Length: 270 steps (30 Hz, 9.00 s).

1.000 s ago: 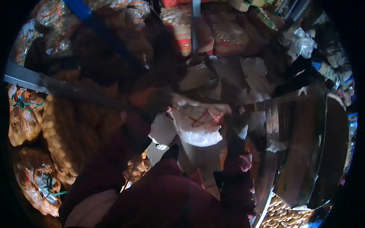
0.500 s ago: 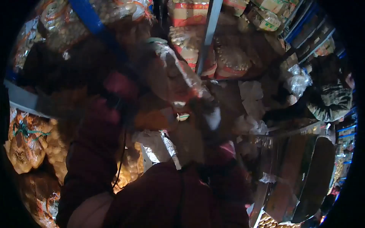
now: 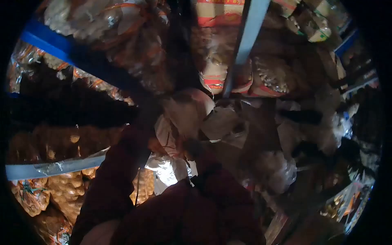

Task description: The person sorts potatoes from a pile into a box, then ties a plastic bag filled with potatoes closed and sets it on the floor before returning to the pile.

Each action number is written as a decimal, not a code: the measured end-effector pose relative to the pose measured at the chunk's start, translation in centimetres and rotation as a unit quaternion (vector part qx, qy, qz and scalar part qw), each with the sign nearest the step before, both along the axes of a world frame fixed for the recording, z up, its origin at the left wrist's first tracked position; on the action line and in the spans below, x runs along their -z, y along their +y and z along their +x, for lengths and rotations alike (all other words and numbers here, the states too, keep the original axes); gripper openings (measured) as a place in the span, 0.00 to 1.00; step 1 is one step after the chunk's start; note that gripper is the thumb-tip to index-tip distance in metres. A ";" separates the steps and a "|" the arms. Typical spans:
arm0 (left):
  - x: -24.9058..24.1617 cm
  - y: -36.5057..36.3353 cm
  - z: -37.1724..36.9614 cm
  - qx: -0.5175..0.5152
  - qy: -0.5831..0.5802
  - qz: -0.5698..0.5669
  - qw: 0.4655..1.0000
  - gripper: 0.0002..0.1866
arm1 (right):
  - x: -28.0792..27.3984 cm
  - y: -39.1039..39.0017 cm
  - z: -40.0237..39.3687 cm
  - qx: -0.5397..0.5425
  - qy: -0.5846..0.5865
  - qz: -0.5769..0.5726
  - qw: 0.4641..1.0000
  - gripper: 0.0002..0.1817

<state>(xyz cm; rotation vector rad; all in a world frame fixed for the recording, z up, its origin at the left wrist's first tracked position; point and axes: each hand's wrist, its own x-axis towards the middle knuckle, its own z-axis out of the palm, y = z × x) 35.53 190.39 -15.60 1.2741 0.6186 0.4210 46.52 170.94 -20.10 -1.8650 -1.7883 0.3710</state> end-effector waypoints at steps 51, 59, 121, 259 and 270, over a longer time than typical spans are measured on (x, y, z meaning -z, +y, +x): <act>5.5 -24.0 -15.3 -0.155 0.293 0.019 0.943 0.19 | -0.5 9.7 18.0 0.187 0.540 -0.168 0.803 0.19; 1.1 -27.8 -22.2 -0.230 0.205 -0.139 0.941 0.17 | -9.8 -2.8 4.2 0.095 0.677 -0.251 0.685 0.21; -9.3 -107.0 -37.5 -0.944 -0.301 -0.077 -0.113 0.22 | -16.2 -66.9 -75.5 -0.595 -0.199 -0.757 0.183 0.29; -20.7 -150.9 -35.0 -0.765 -0.244 0.177 -0.569 0.30 | -21.4 -145.5 -67.1 -0.394 -0.662 -0.595 -0.228 0.35; -19.2 -159.2 -40.9 -0.882 -0.059 -0.028 -0.467 0.23 | -22.5 -145.3 -72.8 -0.508 -0.529 -0.663 -0.149 0.27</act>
